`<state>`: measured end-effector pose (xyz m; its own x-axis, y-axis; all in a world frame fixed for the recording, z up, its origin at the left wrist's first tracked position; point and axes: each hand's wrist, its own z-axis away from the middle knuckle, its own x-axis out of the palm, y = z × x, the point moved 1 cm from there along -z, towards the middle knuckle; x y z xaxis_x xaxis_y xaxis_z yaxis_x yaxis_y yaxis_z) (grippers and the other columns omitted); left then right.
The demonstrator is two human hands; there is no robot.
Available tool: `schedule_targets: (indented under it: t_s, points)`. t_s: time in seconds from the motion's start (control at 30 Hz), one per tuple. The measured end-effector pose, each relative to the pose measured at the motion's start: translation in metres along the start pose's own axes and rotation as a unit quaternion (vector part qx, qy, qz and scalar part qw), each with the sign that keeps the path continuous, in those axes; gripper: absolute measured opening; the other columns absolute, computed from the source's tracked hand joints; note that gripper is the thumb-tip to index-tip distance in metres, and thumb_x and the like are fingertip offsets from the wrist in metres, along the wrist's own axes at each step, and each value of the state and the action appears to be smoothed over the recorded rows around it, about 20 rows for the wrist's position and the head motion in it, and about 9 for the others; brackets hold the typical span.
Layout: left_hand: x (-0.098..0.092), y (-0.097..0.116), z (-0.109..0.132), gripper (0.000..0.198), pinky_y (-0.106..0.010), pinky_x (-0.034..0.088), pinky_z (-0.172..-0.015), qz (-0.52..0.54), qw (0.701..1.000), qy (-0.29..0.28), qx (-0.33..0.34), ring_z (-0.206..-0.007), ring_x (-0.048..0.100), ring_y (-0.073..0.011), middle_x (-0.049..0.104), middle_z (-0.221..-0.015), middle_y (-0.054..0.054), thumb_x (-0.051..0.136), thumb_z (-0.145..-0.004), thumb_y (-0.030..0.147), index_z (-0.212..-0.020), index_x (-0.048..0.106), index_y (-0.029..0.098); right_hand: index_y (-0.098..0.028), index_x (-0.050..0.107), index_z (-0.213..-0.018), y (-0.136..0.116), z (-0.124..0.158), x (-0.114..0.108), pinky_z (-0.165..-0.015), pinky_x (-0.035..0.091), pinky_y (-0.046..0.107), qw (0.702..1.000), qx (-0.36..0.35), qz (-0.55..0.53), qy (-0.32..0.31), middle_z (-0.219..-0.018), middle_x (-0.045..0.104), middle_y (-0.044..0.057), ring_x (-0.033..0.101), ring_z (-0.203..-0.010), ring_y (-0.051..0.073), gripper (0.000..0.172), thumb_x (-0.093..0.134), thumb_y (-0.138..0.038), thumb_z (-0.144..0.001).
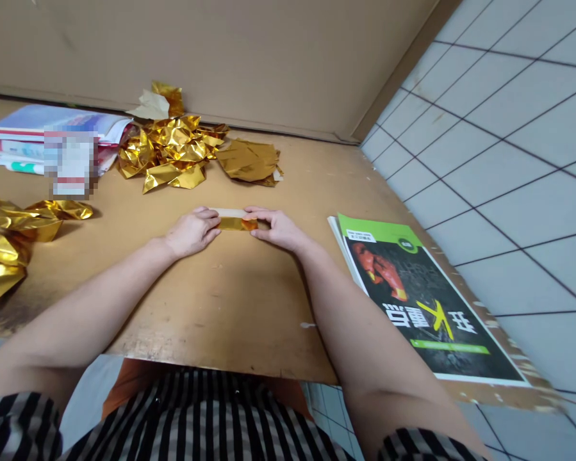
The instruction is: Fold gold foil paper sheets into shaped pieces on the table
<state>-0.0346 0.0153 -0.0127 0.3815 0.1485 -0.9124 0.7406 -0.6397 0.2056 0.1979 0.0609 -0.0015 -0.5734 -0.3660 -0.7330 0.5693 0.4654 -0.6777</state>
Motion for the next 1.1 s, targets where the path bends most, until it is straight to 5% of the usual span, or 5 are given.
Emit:
schedule_targets:
  t_s: [0.27,0.4,0.53,0.87,1.1]
  points:
    - [0.001,-0.009,0.000,0.025,-0.042,0.051,-0.095,0.060,0.997,0.016,-0.034,-0.103,0.064,-0.0235,0.070,-0.109,-0.009,0.054,-0.086,0.018,-0.107,0.068,0.019,-0.020,0.066,-0.117,-0.027,-0.001,0.019,-0.111,0.033,0.053,0.984,-0.076,0.157,0.046,-0.133,0.059,0.013,0.050,-0.128,0.029,0.037,0.057,-0.023,-0.081]
    - [-0.002,-0.019,0.001,0.034,-0.041,0.050,-0.097,0.098,0.994,0.018,-0.050,-0.105,0.065,-0.0219,0.071,-0.110,-0.007,0.049,-0.084,0.011,-0.110,0.068,0.020,-0.017,0.052,-0.135,-0.058,0.000,0.050,-0.116,0.026,0.050,0.967,-0.131,0.219,-0.008,-0.147,0.045,0.014,0.037,-0.139,0.028,0.050,0.050,-0.036,-0.089]
    - [-0.005,-0.026,0.003,0.044,-0.040,0.051,-0.098,0.108,0.991,0.024,-0.077,-0.107,0.065,-0.0217,0.070,-0.114,-0.009,0.046,-0.083,0.009,-0.123,0.062,0.018,-0.012,0.039,-0.145,-0.063,-0.002,0.068,-0.116,0.027,0.053,0.966,-0.093,0.235,-0.049,-0.154,0.034,0.018,0.027,-0.144,0.031,0.062,0.040,-0.047,-0.094]
    - [-0.006,-0.050,0.006,0.030,-0.043,0.051,-0.098,0.049,0.997,0.035,-0.049,-0.107,0.064,-0.0232,0.072,-0.110,-0.007,0.048,-0.086,0.019,-0.103,0.072,0.021,-0.006,0.039,-0.144,-0.068,-0.001,0.064,-0.118,0.024,0.050,0.963,-0.065,0.249,-0.083,-0.155,0.031,0.020,0.025,-0.145,0.031,0.062,0.039,-0.043,-0.095]
    - [-0.013,-0.025,0.008,0.029,-0.038,0.055,-0.081,-0.030,0.996,0.086,0.016,-0.088,0.064,-0.0228,0.071,-0.091,-0.009,0.045,-0.089,0.020,-0.097,0.073,0.018,-0.009,0.038,-0.145,-0.063,-0.001,0.066,-0.118,0.024,0.052,0.967,-0.078,0.232,-0.066,-0.155,0.032,0.018,0.025,-0.145,0.031,0.062,0.037,-0.046,-0.095]
